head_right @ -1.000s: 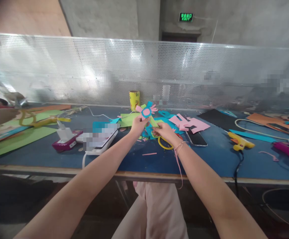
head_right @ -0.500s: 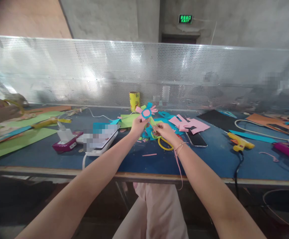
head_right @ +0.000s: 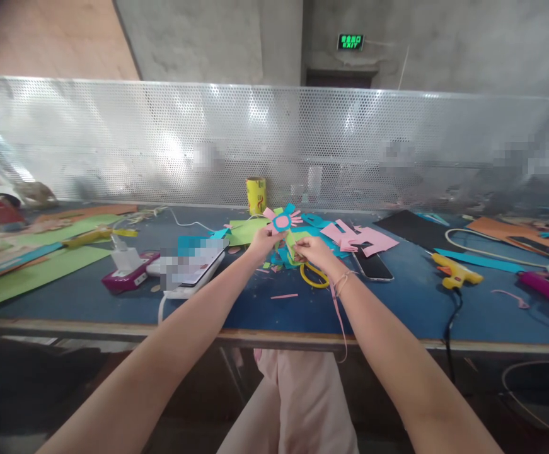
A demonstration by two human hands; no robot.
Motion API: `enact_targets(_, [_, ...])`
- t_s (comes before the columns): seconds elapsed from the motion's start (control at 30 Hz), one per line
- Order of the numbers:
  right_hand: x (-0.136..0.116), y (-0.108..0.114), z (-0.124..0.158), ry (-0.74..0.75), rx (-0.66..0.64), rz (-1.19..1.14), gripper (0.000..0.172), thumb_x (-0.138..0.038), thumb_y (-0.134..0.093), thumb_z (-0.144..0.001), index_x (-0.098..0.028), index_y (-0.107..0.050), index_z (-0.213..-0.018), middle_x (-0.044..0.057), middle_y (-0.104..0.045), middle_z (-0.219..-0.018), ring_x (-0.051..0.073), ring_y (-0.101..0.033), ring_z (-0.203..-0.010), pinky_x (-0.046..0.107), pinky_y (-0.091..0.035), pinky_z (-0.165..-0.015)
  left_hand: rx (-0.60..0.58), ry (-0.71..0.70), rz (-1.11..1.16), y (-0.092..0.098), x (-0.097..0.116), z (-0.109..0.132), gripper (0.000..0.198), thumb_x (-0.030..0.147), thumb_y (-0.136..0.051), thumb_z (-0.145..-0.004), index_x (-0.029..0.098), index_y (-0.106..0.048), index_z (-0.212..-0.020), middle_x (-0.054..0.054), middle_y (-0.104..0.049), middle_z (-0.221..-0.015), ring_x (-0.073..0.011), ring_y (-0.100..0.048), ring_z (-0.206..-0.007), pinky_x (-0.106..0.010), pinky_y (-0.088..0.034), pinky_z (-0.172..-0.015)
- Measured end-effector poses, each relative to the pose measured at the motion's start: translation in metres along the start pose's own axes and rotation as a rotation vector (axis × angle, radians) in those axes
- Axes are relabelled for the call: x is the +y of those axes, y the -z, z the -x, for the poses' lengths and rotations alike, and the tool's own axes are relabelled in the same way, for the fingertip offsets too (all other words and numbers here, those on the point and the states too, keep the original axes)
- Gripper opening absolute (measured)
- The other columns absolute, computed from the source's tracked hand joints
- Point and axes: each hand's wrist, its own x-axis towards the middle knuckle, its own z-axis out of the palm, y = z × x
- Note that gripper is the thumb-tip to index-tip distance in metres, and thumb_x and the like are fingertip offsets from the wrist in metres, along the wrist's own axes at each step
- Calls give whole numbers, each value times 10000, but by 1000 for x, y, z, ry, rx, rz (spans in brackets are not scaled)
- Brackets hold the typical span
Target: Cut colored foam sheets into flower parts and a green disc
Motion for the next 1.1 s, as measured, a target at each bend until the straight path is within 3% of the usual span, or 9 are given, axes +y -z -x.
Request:
enact_targets(0.13, [2,4,-2,-13,-16,-10,170,-327,-634,-708,-162,-601,-727,-16,-584,-544,111,-569,-519,228,-470,-527,-57,38,17,-1,1,3,284,313,-756,-488,136,-545,-557,26,-521,-479,-83,-474,-462,-218,-401,-484])
enact_targets(0.33, [-3,11,-5,30,157,-185,206,-339,-621,-709,-184,-556,-827,26,-640,-782,145,-630,-684,231,-482,-535,-160,101,-157,-2,5,11,230,297,-720,-545,131,-563,-518,3,-531,-447,-70,-435,-417,-207,-344,-432])
enact_targets(0.5, [-9,9,0,99,226,-169,156,-305,-605,-703,-177,-551,-775,8,-613,-698,144,-624,-684,225,-467,-541,-271,111,-196,0,0,8,251,337,-719,-543,119,-600,-578,-5,-553,-483,-79,-464,-441,-214,-351,-450])
enact_targets(0.93, [-4,6,-1,107,239,-157,113,-272,-586,-686,-173,-549,-724,-10,-581,-617,134,-592,-572,237,-449,-513,-238,147,-186,-5,7,17,311,333,-783,-451,124,-556,-495,11,-521,-431,-77,-458,-429,-217,-368,-444])
enact_targets(1.1, [-2,6,-3,148,231,-153,119,-287,-587,-679,-182,-544,-716,-20,-578,-613,130,-594,-575,238,-457,-531,-253,123,-143,-4,1,13,315,338,-785,-442,122,-573,-530,11,-536,-457,-88,-478,-441,-241,-409,-479])
